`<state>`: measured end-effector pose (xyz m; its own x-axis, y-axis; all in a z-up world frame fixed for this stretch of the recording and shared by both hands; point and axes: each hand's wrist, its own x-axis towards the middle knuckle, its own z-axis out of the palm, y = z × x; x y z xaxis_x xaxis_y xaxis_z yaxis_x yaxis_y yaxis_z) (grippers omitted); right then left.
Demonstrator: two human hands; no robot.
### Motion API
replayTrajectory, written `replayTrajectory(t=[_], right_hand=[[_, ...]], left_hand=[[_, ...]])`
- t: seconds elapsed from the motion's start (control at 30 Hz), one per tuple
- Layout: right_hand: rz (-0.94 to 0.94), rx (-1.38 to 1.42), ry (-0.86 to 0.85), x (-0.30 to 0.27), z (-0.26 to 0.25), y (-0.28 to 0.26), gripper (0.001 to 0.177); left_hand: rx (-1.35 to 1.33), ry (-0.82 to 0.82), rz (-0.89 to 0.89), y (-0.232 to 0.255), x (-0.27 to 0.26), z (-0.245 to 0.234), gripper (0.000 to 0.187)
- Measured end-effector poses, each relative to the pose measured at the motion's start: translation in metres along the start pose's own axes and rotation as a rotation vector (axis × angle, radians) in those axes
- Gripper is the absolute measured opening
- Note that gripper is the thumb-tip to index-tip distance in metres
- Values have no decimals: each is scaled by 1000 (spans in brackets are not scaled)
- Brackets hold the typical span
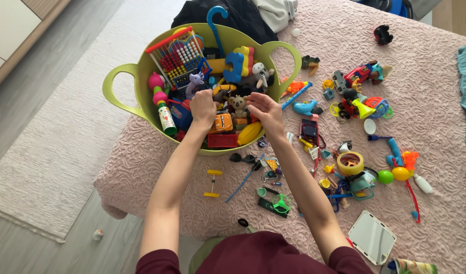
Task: The person kneels beside a bed covered with scattered toys and picks them up one at a time, placing each toy into a large green storage basket on the bed. They handle assorted items including an abacus toy, toy vehicles, a book, and small plastic toys, gradually filling the basket.
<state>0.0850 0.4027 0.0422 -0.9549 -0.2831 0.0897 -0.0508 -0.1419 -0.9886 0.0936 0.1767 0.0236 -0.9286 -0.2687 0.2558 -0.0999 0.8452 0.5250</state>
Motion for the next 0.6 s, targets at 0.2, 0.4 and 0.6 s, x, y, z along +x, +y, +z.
replayTrajectory(t=[0.2,0.4,0.6], right_hand=[[2,71,0,-4,-5,6,42],[-9,94,20,-9,-15,-4,43],[-91,60,66,-24,-45,-31,43]], left_hand=[[60,83,72,-2,-4,11,19],[-83,147,62,26,-14,-33,35],[-270,369,222,105,-38,-68,49]])
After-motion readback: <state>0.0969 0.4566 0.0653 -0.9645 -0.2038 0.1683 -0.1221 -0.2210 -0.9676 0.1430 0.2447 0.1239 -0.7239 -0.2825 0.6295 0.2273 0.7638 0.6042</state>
